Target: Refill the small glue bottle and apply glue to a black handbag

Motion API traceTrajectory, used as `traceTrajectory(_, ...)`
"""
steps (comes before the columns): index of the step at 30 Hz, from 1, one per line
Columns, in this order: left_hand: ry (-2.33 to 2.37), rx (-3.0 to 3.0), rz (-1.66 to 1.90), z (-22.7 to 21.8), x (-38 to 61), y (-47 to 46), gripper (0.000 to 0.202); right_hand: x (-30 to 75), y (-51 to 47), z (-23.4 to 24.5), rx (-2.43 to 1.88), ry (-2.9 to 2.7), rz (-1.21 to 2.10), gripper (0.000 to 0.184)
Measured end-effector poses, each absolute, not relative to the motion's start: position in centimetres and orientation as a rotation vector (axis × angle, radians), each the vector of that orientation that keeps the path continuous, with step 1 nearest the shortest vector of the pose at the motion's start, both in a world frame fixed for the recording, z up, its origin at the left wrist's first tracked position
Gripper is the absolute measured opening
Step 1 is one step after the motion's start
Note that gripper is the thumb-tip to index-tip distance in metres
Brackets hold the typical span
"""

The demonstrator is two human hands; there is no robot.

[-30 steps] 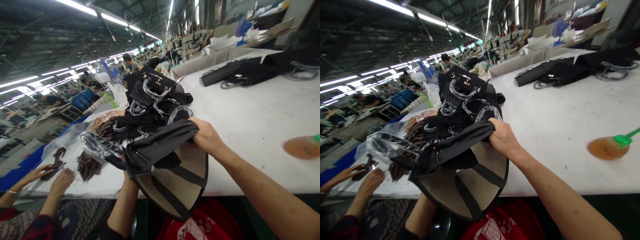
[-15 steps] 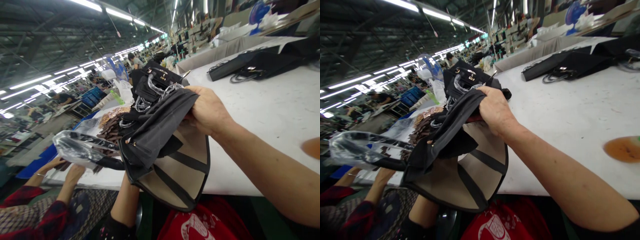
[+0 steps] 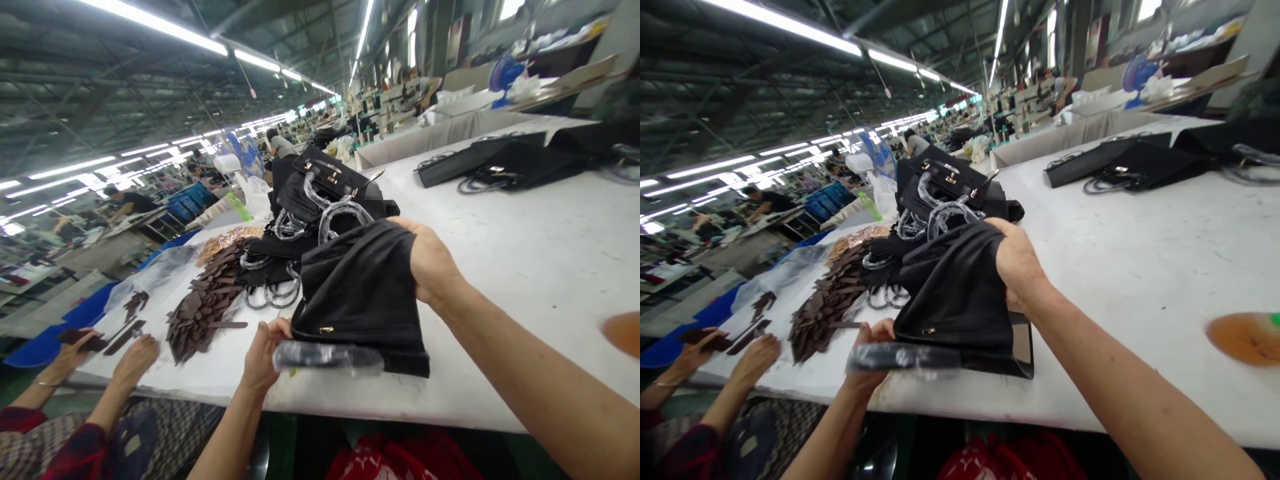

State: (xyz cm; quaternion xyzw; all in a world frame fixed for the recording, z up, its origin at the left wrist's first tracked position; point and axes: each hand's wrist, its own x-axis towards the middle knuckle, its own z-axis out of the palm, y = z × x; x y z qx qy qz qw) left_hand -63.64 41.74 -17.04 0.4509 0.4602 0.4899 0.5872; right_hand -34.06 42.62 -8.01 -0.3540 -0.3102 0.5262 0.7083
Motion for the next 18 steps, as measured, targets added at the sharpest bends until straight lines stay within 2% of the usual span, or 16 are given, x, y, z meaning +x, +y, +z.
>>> traceTrajectory(3,1.081,1.108,0.944,-15.4,-64.4,42.5,0.068,-34.3,41.8,-8.9,-0.797,-0.709,1.173,0.038)
traceTrajectory(5,1.169,1.21,0.983,-13.0,-64.0,43.4,0.066,-34.5,41.4,-9.4,-0.803,-0.735,1.16,0.035)
traceTrajectory(8,1.293,1.462,1.239,-8.3,-61.3,43.5,0.04,-34.9,41.1,-9.7,-0.839,-0.796,1.135,0.032)
traceTrajectory(9,1.285,1.52,1.222,-7.0,-60.1,43.0,0.045,-35.1,41.1,-9.8,-0.853,-0.821,1.123,0.031)
traceTrajectory(11,1.173,1.521,1.356,-5.3,-57.7,41.5,0.084,-35.7,40.9,-9.6,-0.876,-0.867,1.09,0.028)
traceTrajectory(13,1.112,1.486,1.307,-5.4,-55.7,40.0,0.116,-36.6,40.5,-9.2,-0.897,-0.937,1.05,0.026)
traceTrajectory(15,1.117,1.456,1.156,-7.1,-54.2,39.4,0.133,-37.7,39.9,-8.6,-0.935,-1.067,1.009,0.024)
traceTrajectory(16,1.135,1.407,1.115,-8.2,-53.6,39.5,0.132,-38.2,39.6,-8.3,-0.959,-1.144,0.997,0.022)
traceTrajectory(17,1.135,1.324,1.123,-9.4,-53.1,39.8,0.119,-38.8,39.2,-8.0,-0.978,-1.224,0.991,0.019)
traceTrajectory(18,1.126,1.219,1.161,-10.6,-52.6,40.3,0.096,-39.3,38.9,-7.7,-0.987,-1.308,0.982,0.016)
